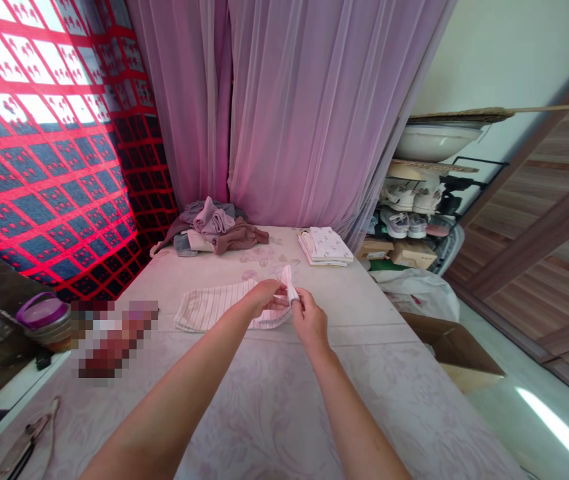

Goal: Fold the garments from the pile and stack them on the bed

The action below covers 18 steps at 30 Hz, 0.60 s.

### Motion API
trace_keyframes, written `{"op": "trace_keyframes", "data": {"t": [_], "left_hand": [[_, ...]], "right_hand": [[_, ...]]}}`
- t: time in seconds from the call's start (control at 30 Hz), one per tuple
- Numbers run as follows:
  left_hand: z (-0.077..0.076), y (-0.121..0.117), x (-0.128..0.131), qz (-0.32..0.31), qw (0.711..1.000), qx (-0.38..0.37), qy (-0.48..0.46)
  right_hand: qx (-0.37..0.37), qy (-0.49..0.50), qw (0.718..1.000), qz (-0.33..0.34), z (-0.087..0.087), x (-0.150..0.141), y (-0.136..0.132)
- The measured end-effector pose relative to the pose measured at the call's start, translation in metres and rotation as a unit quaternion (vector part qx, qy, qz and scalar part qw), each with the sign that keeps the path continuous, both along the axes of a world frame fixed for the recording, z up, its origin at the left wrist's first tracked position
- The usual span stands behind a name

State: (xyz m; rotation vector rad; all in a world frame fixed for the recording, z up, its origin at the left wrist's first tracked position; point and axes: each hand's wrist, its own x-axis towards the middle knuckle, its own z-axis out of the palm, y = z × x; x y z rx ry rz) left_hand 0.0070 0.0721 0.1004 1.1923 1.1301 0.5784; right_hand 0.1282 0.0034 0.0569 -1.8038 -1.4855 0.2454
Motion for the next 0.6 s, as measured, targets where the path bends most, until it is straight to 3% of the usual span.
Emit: {"op": "trace_keyframes", "data": {"t": [0.13, 0.27, 0.4, 0.6], "left_hand": [[-0.017, 0.002, 0.025, -0.042, 0.996, 0.044, 0.058], [-0.030, 0.019, 0.042, -0.046, 0.975, 0.137, 0.167], [-0.033, 0.042, 0.052, -0.065, 0.941, 0.225, 0.246], [-0.045, 0.067, 0.072, -0.128, 0.902, 0.249, 0.328]], "right_hand": [[-0.052, -0.005, 0.995, -0.084, -0.029, 0.029, -0.013], [-0.102, -0.016, 0.991, -0.085, -0.054, 0.047, -0.022], [-0.076, -0.029, 0.994, -0.069, -0.061, 0.050, -0.023], [-0.065, -0.059, 0.994, -0.071, -0.061, 0.049, -0.022]]}}
